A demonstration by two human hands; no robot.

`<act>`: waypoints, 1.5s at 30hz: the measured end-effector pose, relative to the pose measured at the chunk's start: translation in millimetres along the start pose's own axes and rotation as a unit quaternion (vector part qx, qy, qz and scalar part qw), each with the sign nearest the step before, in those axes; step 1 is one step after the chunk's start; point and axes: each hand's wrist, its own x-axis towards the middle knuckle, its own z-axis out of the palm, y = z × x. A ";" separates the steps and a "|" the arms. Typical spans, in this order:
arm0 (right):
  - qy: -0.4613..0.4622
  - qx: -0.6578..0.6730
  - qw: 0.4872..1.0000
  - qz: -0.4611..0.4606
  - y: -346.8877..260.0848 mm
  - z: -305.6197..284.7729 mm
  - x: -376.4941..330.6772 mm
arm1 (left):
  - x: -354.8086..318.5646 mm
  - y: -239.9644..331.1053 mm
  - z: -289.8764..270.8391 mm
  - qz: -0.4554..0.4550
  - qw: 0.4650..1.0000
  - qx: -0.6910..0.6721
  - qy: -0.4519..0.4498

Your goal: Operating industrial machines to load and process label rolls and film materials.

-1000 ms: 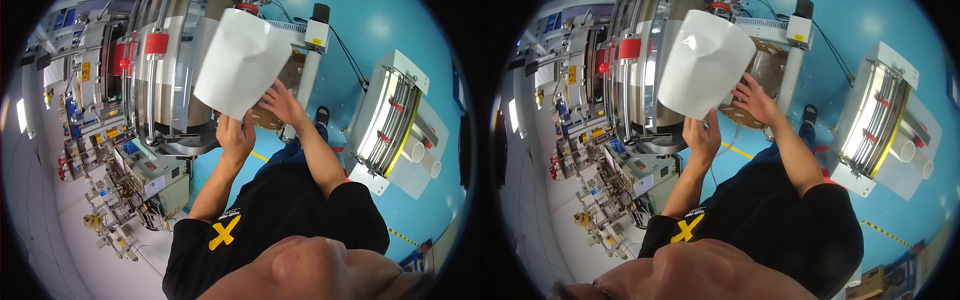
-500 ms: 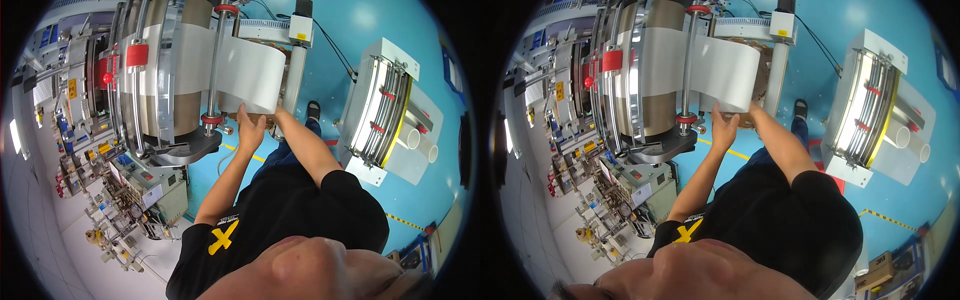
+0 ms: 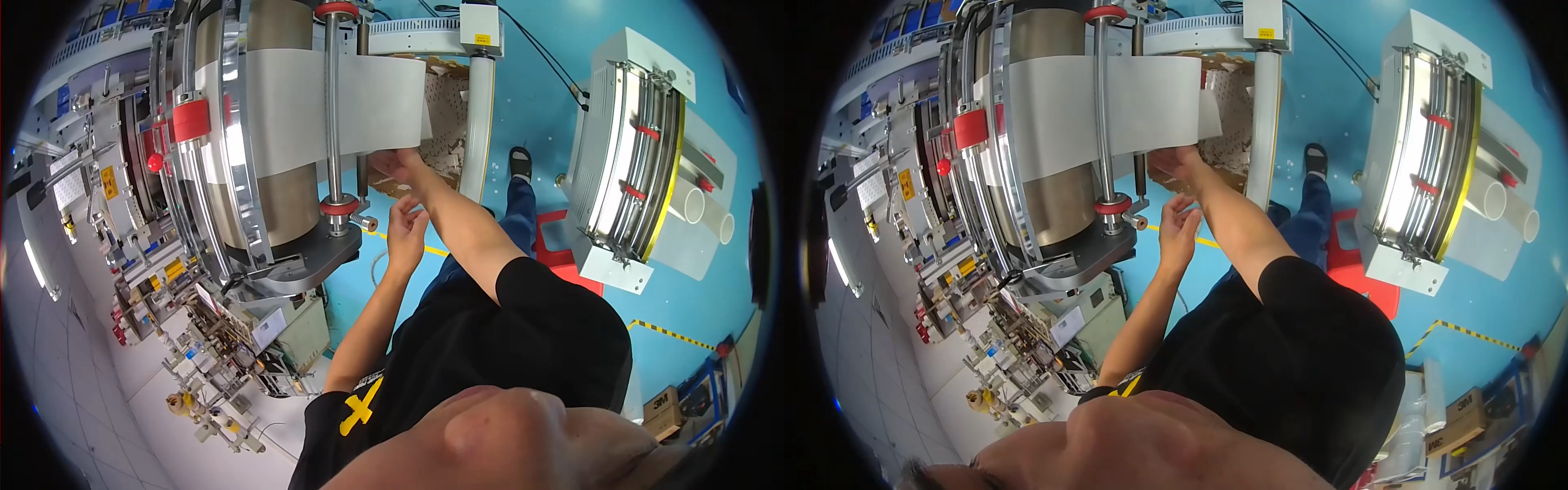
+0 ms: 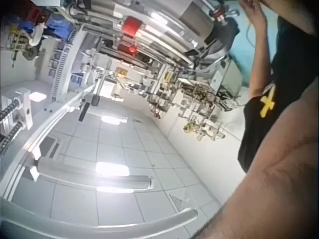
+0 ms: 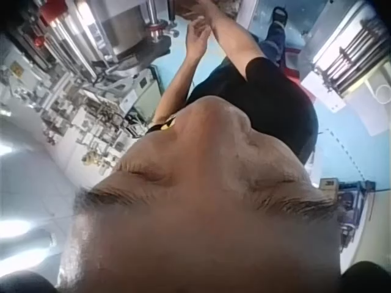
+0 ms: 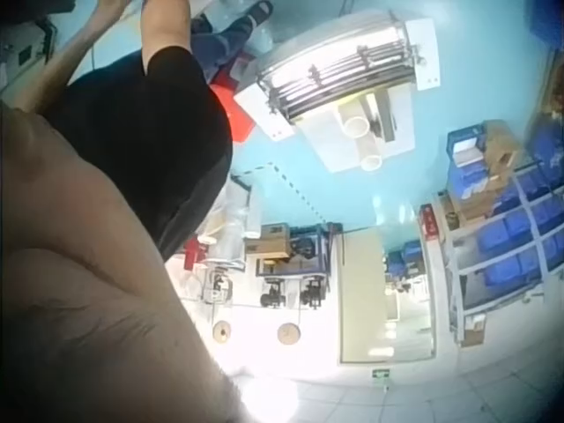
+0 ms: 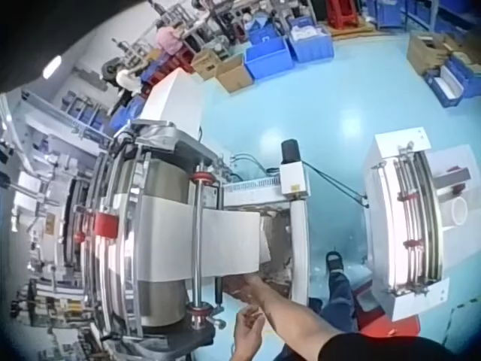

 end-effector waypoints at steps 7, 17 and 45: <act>-0.135 0.079 0.979 -0.131 -14.0 -0.7 62.5 | -21.7 -16.9 -27.5 -0.045 0.997 0.053 -0.028; 0.084 0.058 0.868 -0.485 -47.8 -46.7 6.1 | -25.1 -43.6 -48.5 -0.010 0.993 0.118 -0.026; -0.018 -0.002 0.799 -0.601 -130.5 -68.7 -313.5 | 40.9 68.6 93.1 -0.233 0.867 -0.412 -0.157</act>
